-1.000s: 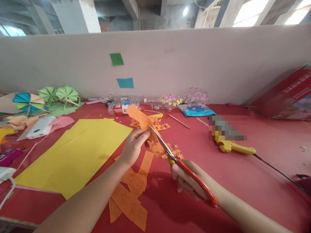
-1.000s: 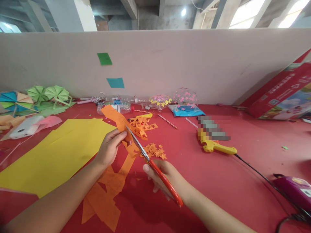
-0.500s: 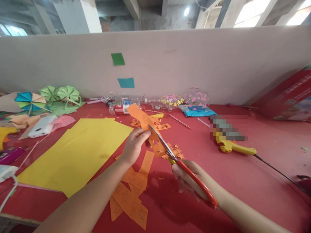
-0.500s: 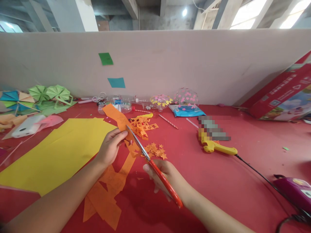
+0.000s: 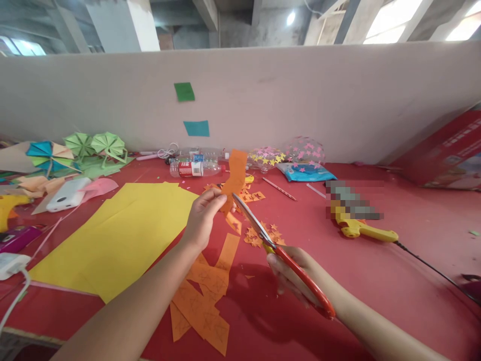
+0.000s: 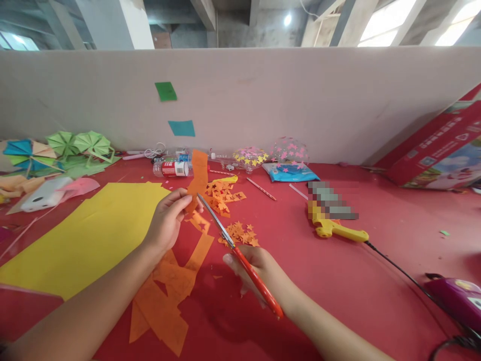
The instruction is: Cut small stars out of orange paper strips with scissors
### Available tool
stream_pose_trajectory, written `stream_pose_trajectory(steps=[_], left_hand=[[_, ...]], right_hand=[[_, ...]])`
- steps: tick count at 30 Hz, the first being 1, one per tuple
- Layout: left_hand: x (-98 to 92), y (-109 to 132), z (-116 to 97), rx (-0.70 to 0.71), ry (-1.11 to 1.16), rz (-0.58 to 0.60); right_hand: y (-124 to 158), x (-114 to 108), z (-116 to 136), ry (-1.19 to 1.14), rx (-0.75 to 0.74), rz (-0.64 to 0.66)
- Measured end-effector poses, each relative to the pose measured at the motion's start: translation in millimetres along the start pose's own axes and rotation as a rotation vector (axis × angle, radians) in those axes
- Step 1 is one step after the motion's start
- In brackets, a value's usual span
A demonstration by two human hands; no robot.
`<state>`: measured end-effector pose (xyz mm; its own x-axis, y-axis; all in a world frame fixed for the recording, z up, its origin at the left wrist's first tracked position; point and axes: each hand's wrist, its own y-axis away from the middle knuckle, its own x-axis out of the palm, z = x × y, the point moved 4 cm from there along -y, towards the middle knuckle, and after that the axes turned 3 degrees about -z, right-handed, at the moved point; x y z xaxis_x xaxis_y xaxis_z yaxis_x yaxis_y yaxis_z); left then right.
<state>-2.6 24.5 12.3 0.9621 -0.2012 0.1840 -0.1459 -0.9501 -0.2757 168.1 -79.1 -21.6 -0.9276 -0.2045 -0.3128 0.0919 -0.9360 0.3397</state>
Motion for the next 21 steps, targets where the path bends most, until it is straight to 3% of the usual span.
stream_pose_trajectory(steps=[10,21], left_hand=[[1.2,-0.1,-6.5,-0.007,-0.113,0.039],[-2.5,-4.0,-7.6,-0.032,-0.089,0.072]], right_hand=[[2.5,-0.8,1.8,-0.017,-0.007,0.002],[3.2,-4.4,3.3,0.01,0.013,0.004]])
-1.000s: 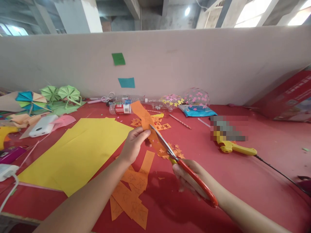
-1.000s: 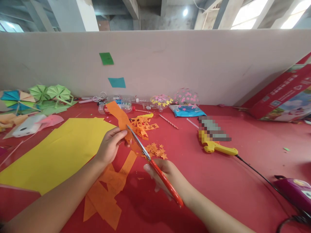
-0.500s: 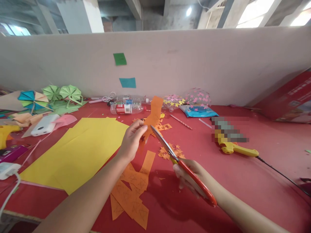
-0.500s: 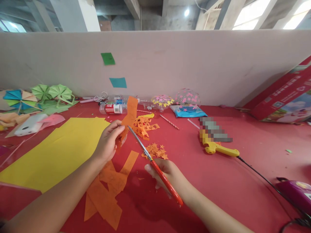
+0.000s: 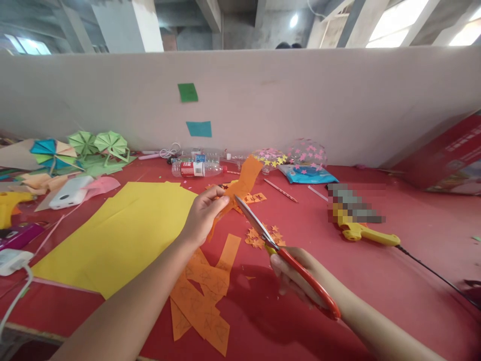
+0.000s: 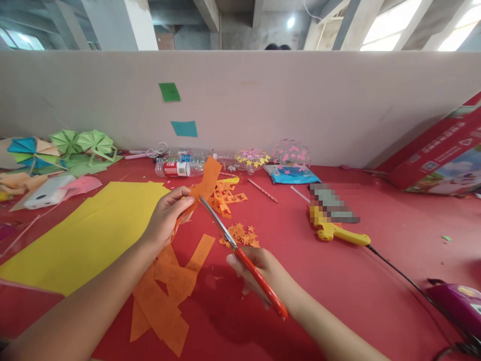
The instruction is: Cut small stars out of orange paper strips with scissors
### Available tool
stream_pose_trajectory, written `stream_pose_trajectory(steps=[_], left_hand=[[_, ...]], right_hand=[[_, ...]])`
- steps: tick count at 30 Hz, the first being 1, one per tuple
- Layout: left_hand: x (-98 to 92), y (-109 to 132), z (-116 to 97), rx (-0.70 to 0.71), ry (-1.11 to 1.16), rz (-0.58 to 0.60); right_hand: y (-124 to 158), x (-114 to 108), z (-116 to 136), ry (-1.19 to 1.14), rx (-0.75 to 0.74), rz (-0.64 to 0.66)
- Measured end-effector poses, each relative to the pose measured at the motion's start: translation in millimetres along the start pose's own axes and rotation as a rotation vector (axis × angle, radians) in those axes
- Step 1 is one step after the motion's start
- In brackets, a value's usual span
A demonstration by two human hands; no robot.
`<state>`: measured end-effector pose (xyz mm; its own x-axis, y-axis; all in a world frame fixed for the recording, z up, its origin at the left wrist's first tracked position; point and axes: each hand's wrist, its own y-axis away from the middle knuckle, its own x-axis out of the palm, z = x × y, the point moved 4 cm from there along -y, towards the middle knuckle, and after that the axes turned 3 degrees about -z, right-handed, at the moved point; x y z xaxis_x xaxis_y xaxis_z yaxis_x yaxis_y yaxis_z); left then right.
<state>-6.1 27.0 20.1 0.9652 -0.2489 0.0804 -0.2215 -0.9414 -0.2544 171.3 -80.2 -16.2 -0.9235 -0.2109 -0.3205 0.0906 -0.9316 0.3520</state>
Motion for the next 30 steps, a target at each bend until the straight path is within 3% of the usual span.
stream_pose_trajectory(steps=[6,11,14,17,18,20,26,30], left_hand=[[-3.9,-3,3,-0.065,0.026,0.014],[-2.6,-6,24,-0.175,0.099,0.013],[5.8,-3,34,-0.251,-0.022,0.174],[19.6,8,30,-0.229,-0.081,0.426],[22.4,12,26,-0.197,-0.063,0.454],[23.3,17,18,-0.116,-0.044,0.408],[8.1,15,20,-0.065,-0.085,0.029],[4.8,10,22,-0.065,-0.117,-0.039]], right_hand=[[-2,-1,-8,0.01,-0.004,0.031],[-2,4,-8,-0.248,-0.221,0.197],[-3,5,-8,-0.339,-0.273,0.24],[-5,5,-10,-0.293,-0.256,0.184],[-6,5,-10,-0.269,-0.239,0.155],[-8,5,-11,-0.23,-0.2,0.097],[-6,7,-7,-0.093,-0.087,0.0],[-5,8,-7,-0.045,-0.056,0.018]])
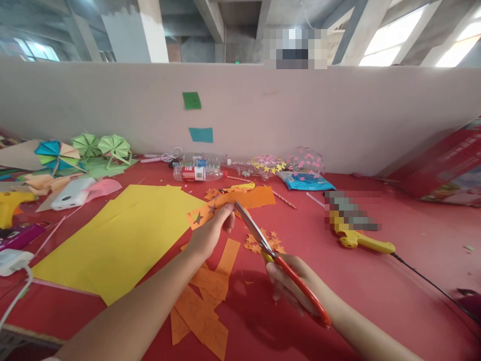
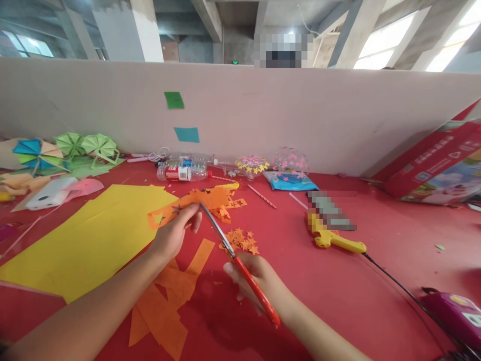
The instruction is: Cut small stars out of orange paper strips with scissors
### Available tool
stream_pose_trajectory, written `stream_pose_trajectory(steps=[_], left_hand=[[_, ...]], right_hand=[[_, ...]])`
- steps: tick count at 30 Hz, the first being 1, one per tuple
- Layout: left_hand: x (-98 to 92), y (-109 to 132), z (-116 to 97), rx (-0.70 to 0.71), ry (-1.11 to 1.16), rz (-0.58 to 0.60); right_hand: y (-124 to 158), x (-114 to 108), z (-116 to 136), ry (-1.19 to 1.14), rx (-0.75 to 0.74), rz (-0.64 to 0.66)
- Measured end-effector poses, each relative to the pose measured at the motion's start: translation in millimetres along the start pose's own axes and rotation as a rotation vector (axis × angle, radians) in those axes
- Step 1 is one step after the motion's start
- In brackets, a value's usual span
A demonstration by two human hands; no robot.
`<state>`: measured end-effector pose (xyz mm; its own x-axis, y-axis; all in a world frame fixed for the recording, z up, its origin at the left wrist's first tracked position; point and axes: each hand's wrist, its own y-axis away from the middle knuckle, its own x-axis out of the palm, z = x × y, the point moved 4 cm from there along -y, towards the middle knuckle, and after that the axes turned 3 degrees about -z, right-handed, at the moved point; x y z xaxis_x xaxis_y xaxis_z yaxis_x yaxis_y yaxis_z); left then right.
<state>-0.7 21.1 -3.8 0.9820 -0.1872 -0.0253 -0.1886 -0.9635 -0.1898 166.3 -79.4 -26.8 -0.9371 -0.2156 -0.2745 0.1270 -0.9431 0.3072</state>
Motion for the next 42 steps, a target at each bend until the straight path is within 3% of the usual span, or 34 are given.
stream_pose_trajectory(steps=[15,26,42], left_hand=[[-2.8,-3,0,-0.056,0.207,0.035],[-5.7,-4,-1,-0.081,0.186,-0.026],[-9.1,-8,-12,-0.115,0.171,0.065]], right_hand=[[4,-4,3,0.067,-0.008,0.046],[4,-6,0,0.073,0.07,0.017],[1,-8,-5,-0.014,0.028,0.113]])
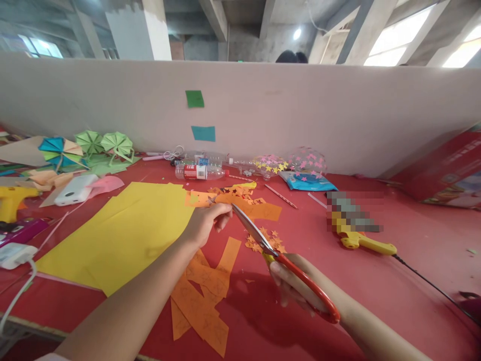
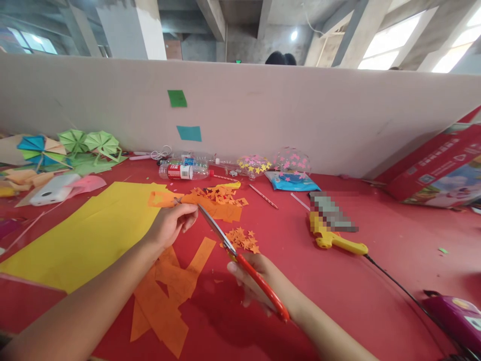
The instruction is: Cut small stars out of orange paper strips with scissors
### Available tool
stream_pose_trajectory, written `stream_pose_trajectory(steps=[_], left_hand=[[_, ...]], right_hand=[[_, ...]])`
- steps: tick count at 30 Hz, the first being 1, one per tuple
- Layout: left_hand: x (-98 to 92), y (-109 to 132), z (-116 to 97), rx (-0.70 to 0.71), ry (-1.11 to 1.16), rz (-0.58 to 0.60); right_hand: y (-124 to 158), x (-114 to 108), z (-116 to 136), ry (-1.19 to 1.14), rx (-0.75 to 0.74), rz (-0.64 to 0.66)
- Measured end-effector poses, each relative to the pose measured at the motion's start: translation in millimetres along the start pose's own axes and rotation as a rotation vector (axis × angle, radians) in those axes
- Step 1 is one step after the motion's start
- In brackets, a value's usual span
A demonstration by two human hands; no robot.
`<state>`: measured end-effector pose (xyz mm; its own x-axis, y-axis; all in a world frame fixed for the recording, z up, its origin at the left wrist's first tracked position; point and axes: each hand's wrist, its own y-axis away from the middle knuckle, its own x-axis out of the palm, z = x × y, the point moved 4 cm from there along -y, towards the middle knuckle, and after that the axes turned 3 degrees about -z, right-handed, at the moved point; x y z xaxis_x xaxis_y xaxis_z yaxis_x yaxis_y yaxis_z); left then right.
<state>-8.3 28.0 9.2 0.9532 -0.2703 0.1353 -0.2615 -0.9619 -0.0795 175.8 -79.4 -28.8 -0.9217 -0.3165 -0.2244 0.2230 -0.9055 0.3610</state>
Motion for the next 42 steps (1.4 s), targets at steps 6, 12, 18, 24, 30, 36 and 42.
stream_pose_trajectory(steps=[6,12,18,24,30,36,42], left_hand=[[-0.1,-1,0,0.002,0.02,-0.001],[-0.1,0,1,0.002,0.014,0.007],[-2.8,0,1,0.035,-0.024,-0.034],[-4.3,2,3,0.132,-0.098,-0.165],[11.6,14,-3,0.232,-0.072,-0.154],[18.4,21,-6,0.247,-0.121,-0.121],[23.4,24,-9,0.196,-0.116,-0.118]], right_hand=[[2,2,3,0.006,-0.028,-0.012],[1,2,3,0.012,-0.012,-0.007],[3,1,7,0.043,0.005,-0.034],[2,3,7,-0.005,0.011,-0.05],[2,6,7,-0.056,-0.09,-0.039],[4,7,11,-0.021,-0.165,-0.019],[5,8,9,0.0,-0.137,-0.025]])
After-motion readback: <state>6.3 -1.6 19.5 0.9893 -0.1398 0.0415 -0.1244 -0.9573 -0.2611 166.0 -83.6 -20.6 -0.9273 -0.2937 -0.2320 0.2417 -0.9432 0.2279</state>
